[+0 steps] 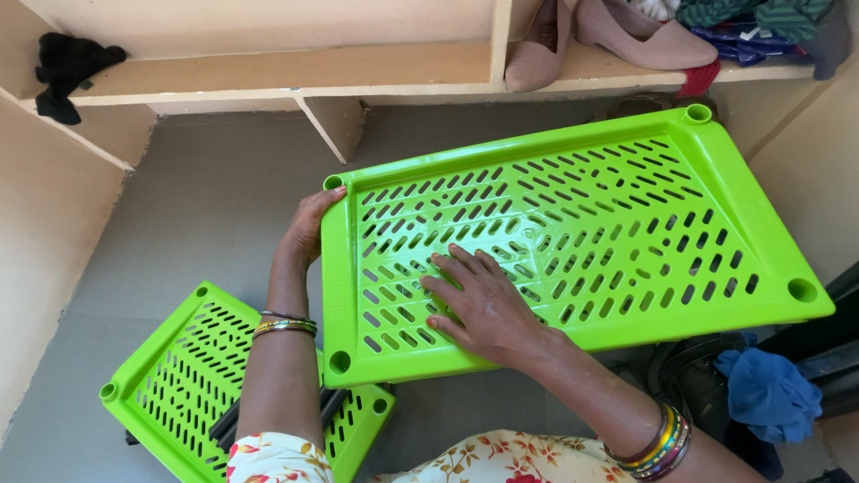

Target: The person assembles a green plastic storage rack by inserting black cylindrical legs into the corner holes of the trays and stacking them. The person handles the trays and legs by hand, aligning and pressing the legs into place.

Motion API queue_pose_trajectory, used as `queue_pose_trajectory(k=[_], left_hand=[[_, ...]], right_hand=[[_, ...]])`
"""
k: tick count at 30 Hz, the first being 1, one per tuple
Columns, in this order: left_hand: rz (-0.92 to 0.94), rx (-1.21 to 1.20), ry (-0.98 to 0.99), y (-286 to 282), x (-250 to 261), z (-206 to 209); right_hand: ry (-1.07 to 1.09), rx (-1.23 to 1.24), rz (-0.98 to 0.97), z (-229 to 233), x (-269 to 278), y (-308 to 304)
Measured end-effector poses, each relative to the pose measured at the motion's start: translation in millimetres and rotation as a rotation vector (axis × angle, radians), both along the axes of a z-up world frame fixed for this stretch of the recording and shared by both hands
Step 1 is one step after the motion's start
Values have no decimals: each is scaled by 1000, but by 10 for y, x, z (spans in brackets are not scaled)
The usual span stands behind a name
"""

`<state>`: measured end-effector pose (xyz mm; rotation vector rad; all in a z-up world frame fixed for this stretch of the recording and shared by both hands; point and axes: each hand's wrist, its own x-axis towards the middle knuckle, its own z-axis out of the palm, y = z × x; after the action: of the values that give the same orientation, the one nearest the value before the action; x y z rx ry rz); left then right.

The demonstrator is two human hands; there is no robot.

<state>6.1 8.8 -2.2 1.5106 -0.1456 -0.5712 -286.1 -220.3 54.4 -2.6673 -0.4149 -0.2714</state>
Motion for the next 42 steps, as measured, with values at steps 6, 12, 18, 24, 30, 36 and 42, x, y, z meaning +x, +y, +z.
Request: queue_pose_trajectory(k=[6, 12, 18, 24, 30, 36, 42], left_hand=[[-24, 37, 62, -17, -30, -4], [-59, -46, 128, -34, 30, -156], [-33, -143, 169, -59, 111, -263], [25, -219, 141, -49, 106, -344], [70, -299, 194, -53, 146, -485], [96, -403, 193, 39, 92, -574], [216, -583, 147, 32, -359, -758]], right_hand=[[2, -18, 3, 14, -3, -5], [-4, -28, -1, 30, -14, -11], [-24, -20, -2, 30, -9, -8], [-21, -16, 14, -8, -1, -35], [119, -134, 106, 268, -98, -95], [414, -372, 71, 542, -268, -102], [443, -470, 56, 683, -326, -424]])
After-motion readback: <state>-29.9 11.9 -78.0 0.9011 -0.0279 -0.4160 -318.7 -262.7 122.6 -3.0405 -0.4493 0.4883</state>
